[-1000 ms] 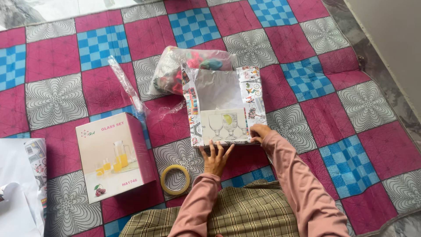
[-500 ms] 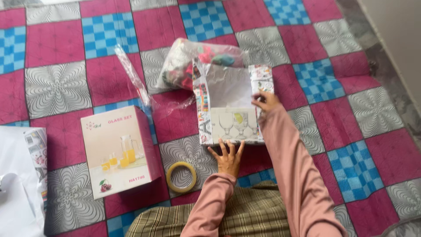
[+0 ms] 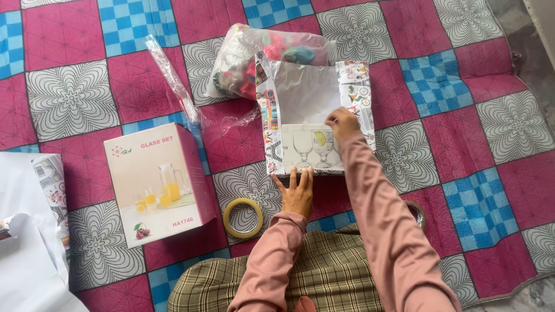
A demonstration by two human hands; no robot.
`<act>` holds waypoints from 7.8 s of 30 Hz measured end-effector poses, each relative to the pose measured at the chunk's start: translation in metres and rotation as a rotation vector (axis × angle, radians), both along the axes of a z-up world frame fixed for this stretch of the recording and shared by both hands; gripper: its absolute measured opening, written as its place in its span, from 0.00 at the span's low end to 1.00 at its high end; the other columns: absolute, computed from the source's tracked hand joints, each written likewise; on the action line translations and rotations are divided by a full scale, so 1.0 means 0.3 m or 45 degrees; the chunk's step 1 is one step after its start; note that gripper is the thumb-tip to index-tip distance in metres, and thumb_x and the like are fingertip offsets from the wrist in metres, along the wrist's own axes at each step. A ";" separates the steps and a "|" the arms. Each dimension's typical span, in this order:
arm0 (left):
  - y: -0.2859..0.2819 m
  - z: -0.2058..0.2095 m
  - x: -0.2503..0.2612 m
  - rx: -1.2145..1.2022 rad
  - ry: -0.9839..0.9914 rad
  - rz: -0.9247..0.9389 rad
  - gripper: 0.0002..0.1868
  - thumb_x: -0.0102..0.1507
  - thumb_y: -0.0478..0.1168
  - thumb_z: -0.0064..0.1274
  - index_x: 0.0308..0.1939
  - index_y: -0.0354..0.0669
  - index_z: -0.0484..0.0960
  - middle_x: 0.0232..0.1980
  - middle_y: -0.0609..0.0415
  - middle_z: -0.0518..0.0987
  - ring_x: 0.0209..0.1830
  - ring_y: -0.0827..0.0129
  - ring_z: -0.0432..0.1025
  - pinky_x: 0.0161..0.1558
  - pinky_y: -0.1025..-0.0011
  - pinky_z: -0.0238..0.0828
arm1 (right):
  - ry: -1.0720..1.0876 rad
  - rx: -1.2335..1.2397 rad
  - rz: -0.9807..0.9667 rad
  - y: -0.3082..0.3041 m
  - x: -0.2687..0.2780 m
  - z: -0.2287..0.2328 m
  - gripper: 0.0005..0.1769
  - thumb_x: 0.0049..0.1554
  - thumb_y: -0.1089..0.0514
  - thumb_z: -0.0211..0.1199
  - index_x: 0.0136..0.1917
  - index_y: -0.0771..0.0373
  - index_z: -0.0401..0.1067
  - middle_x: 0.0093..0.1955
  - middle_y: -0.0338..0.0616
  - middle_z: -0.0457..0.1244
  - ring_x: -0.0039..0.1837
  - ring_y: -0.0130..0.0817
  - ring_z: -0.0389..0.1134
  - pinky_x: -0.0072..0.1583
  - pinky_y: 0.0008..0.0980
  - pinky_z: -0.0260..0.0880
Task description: The person wraps a rectangular box with patterned wrapping paper. They fold the paper around the box, secure it with clear tape, and trim excess paper with scissors. The person sits on a patterned mat on the floor during the task.
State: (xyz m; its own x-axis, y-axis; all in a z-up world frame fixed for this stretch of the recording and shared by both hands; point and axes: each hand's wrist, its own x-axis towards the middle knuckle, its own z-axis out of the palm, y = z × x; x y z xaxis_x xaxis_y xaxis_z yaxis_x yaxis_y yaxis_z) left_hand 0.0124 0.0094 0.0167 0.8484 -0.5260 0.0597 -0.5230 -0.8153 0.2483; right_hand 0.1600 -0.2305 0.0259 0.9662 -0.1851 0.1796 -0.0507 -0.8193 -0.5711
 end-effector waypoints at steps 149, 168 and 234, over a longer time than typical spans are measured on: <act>-0.134 -0.074 0.019 -0.075 -0.367 -0.300 0.36 0.64 0.42 0.49 0.78 0.49 0.63 0.76 0.59 0.60 0.77 0.62 0.56 0.75 0.34 0.45 | 0.307 -0.055 -0.170 0.029 -0.481 0.110 0.53 0.38 0.53 0.82 0.75 0.44 0.65 0.52 0.46 0.60 0.53 0.44 0.66 0.56 0.44 0.67; -0.160 -0.115 0.022 -0.085 -0.117 -0.337 0.41 0.56 0.37 0.51 0.75 0.47 0.61 0.74 0.54 0.62 0.74 0.57 0.55 0.71 0.32 0.44 | 0.480 0.195 -0.471 -0.101 -0.374 0.063 0.81 0.30 0.54 0.86 0.83 0.40 0.34 0.70 0.54 0.52 0.62 0.48 0.66 0.54 0.45 0.77; 0.179 -0.074 0.421 -0.802 0.769 0.411 0.74 0.44 0.51 0.77 0.82 0.58 0.38 0.80 0.35 0.56 0.75 0.43 0.61 0.68 0.54 0.61 | 0.314 -0.551 0.904 0.284 0.186 -0.434 0.35 0.49 0.46 0.62 0.69 0.53 0.66 0.71 0.47 0.57 0.73 0.48 0.51 0.69 0.57 0.46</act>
